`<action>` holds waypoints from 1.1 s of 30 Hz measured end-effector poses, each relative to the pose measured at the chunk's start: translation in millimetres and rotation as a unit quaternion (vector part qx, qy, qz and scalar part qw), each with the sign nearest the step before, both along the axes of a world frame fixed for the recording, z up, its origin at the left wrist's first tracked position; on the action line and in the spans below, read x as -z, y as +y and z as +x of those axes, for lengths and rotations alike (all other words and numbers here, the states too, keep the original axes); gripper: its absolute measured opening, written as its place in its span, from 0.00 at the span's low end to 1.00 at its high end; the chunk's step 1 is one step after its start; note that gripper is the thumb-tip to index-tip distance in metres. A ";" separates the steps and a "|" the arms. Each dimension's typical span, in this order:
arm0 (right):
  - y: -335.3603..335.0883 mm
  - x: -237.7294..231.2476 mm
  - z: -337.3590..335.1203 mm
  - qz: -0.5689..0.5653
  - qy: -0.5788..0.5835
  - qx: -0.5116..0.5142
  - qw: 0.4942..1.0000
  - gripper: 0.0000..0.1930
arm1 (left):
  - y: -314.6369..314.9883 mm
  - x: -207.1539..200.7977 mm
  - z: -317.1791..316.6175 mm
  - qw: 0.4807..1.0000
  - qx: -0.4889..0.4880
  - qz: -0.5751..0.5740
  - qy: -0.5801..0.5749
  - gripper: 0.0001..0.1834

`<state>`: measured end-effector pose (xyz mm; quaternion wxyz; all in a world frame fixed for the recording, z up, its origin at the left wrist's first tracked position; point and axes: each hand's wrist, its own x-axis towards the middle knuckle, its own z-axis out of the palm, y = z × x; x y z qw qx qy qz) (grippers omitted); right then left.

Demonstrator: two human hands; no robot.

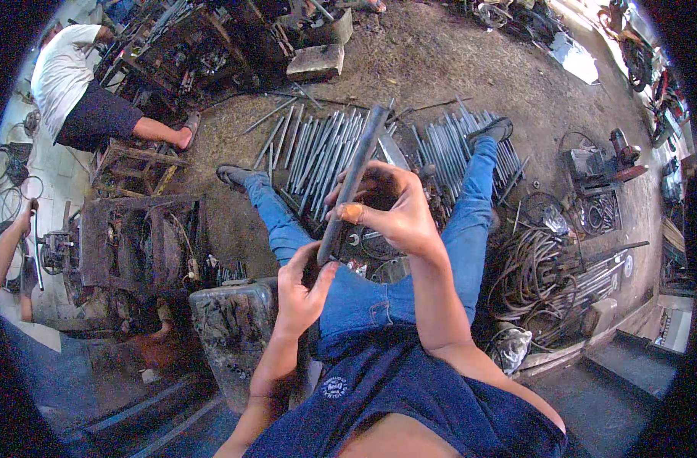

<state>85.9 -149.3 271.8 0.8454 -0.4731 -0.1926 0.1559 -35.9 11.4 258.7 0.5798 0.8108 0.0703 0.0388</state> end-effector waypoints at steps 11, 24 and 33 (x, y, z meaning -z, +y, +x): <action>2.8 0.9 -3.3 -0.033 -0.005 0.048 0.998 0.18 | 0.4 -4.5 1.4 0.995 -0.001 0.098 -0.033 0.11; 3.6 0.8 -1.7 0.109 0.069 -0.050 0.990 0.22 | 6.1 -8.4 -3.4 0.989 0.040 -0.137 0.045 0.13; 7.6 6.5 -1.1 0.038 0.057 -0.001 0.998 0.17 | 2.0 0.0 -2.8 0.992 0.000 -0.094 0.081 0.12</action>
